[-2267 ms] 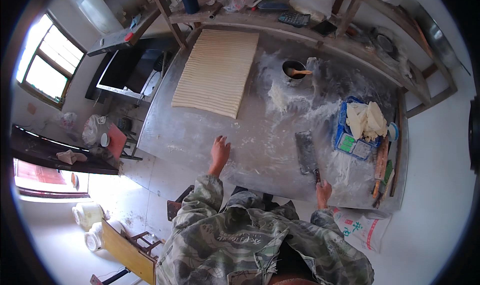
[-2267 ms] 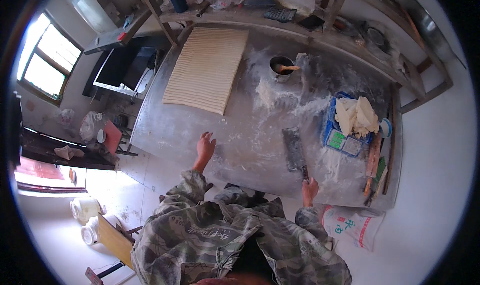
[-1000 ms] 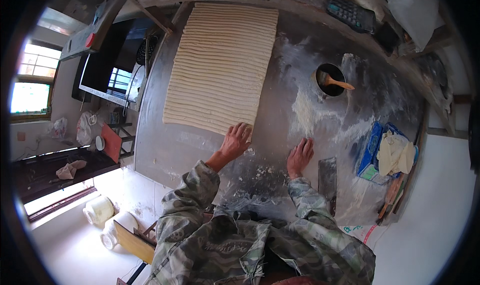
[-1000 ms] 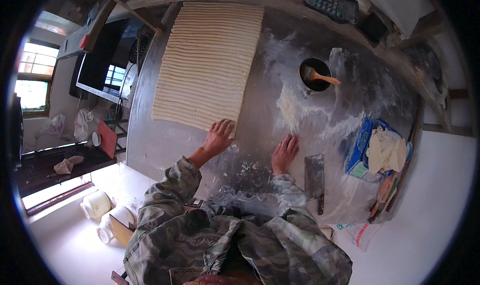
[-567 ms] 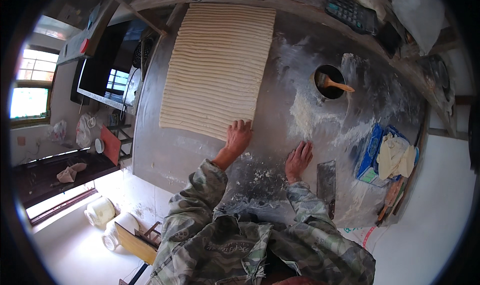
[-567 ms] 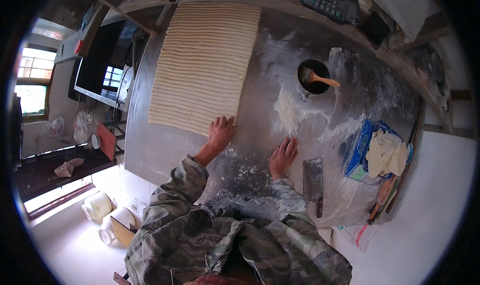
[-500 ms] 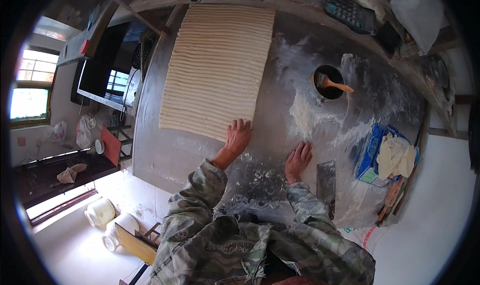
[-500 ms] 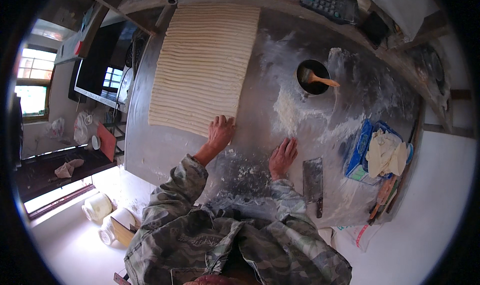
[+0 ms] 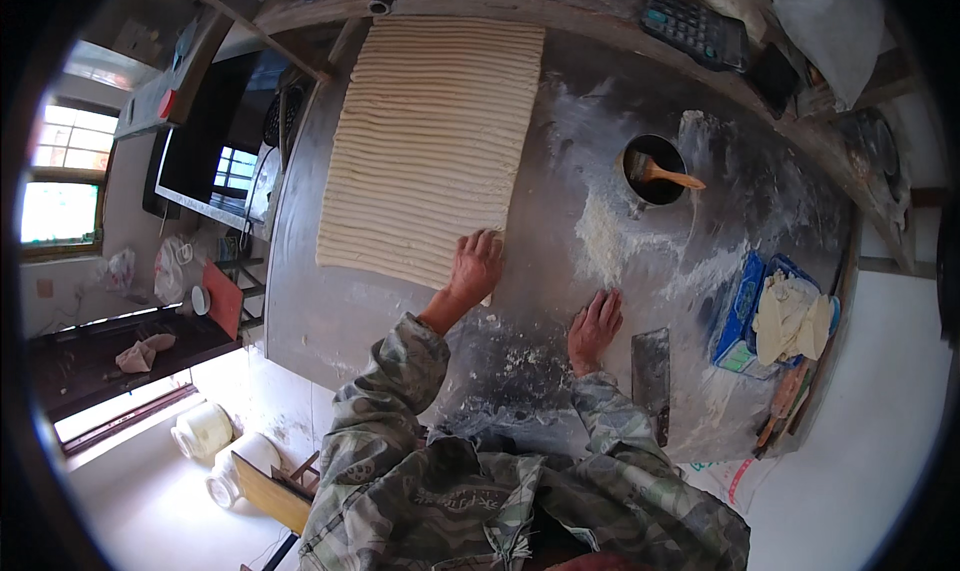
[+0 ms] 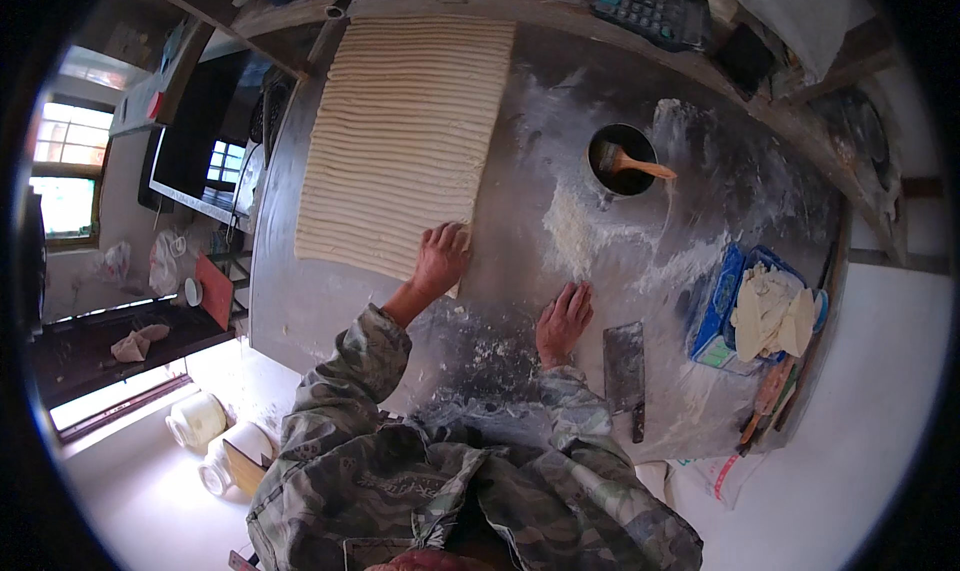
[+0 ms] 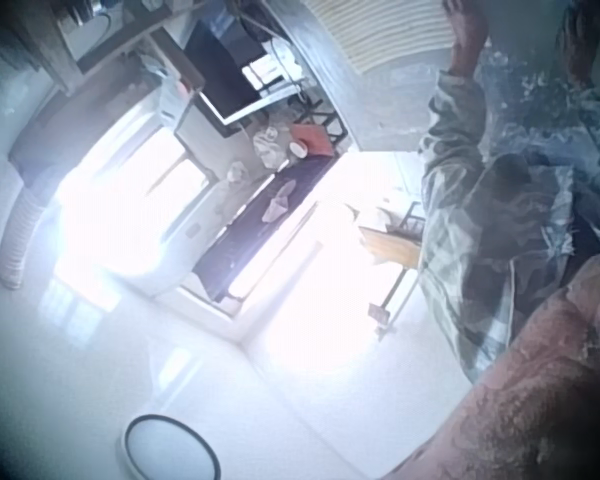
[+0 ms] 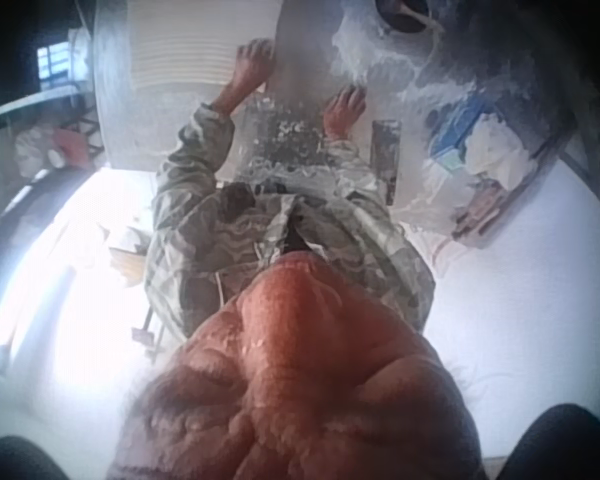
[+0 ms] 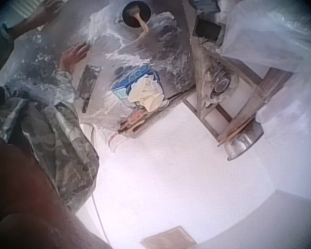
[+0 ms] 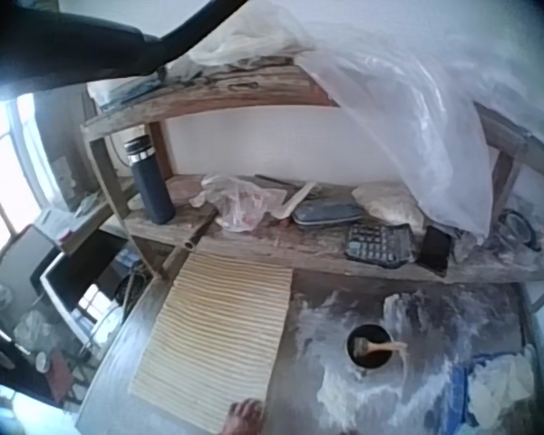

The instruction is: The person rolls out long strips of dough, stacks them on a board, and then cuts the stack into small portions using a cleaver.

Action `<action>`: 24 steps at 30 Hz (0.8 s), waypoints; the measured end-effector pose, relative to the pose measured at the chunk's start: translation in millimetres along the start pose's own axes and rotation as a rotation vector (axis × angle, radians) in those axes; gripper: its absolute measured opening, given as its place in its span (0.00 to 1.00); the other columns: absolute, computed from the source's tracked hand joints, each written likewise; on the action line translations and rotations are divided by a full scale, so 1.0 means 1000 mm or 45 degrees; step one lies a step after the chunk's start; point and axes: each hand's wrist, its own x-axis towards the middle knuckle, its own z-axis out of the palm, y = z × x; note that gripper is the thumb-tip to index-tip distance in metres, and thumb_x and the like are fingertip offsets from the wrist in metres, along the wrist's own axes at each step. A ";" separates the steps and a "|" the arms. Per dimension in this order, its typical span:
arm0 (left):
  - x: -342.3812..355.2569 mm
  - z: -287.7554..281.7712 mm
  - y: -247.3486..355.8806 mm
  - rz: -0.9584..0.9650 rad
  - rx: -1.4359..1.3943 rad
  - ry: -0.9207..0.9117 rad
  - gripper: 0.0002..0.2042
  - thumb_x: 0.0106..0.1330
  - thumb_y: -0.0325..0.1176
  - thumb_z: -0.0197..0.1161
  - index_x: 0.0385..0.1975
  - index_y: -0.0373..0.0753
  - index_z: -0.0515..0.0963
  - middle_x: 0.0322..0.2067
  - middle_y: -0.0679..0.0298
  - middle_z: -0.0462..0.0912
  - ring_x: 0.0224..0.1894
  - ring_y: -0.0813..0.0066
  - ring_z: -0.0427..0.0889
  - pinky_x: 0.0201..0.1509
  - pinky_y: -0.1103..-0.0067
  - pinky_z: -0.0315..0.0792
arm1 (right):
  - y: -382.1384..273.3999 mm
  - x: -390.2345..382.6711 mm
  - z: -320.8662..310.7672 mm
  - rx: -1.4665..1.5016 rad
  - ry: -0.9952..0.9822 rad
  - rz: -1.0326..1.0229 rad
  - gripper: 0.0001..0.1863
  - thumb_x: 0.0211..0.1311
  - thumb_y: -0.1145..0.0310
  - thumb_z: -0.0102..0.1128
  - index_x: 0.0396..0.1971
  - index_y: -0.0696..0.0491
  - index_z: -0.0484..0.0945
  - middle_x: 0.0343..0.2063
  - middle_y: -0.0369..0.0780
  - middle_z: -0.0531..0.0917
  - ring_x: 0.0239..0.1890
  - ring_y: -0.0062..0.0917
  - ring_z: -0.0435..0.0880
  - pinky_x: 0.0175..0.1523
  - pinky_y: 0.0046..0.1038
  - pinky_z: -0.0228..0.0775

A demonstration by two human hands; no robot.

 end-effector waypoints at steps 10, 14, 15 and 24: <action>0.036 0.015 0.002 -0.299 0.162 -0.108 0.20 0.60 0.38 0.62 0.52 0.39 0.76 0.40 0.58 0.76 0.44 0.56 0.76 0.42 0.59 0.70 | 0.000 0.002 0.000 0.002 -0.045 0.003 0.30 0.71 0.62 0.48 0.69 0.58 0.62 0.72 0.53 0.58 0.74 0.49 0.56 0.71 0.51 0.52; 0.043 0.016 0.000 -0.351 0.174 -0.212 0.17 0.61 0.38 0.61 0.48 0.41 0.79 0.45 0.57 0.76 0.49 0.56 0.75 0.44 0.57 0.71 | 0.001 0.003 0.000 0.018 -0.049 0.014 0.30 0.70 0.63 0.49 0.69 0.58 0.62 0.72 0.53 0.58 0.75 0.49 0.55 0.71 0.51 0.51; 0.048 0.015 0.002 -0.380 0.169 -0.266 0.16 0.61 0.39 0.61 0.47 0.42 0.79 0.48 0.56 0.77 0.52 0.56 0.75 0.47 0.57 0.71 | 0.003 0.002 0.001 0.011 -0.054 0.023 0.30 0.70 0.63 0.49 0.69 0.58 0.62 0.73 0.53 0.58 0.75 0.49 0.55 0.71 0.51 0.51; 0.055 0.012 -0.020 0.013 0.149 -0.016 0.12 0.60 0.36 0.61 0.36 0.34 0.80 0.59 0.49 0.73 0.65 0.53 0.68 0.66 0.51 0.60 | 0.002 0.002 0.003 0.013 -0.073 0.012 0.31 0.69 0.63 0.50 0.69 0.58 0.61 0.73 0.52 0.57 0.75 0.49 0.55 0.71 0.51 0.51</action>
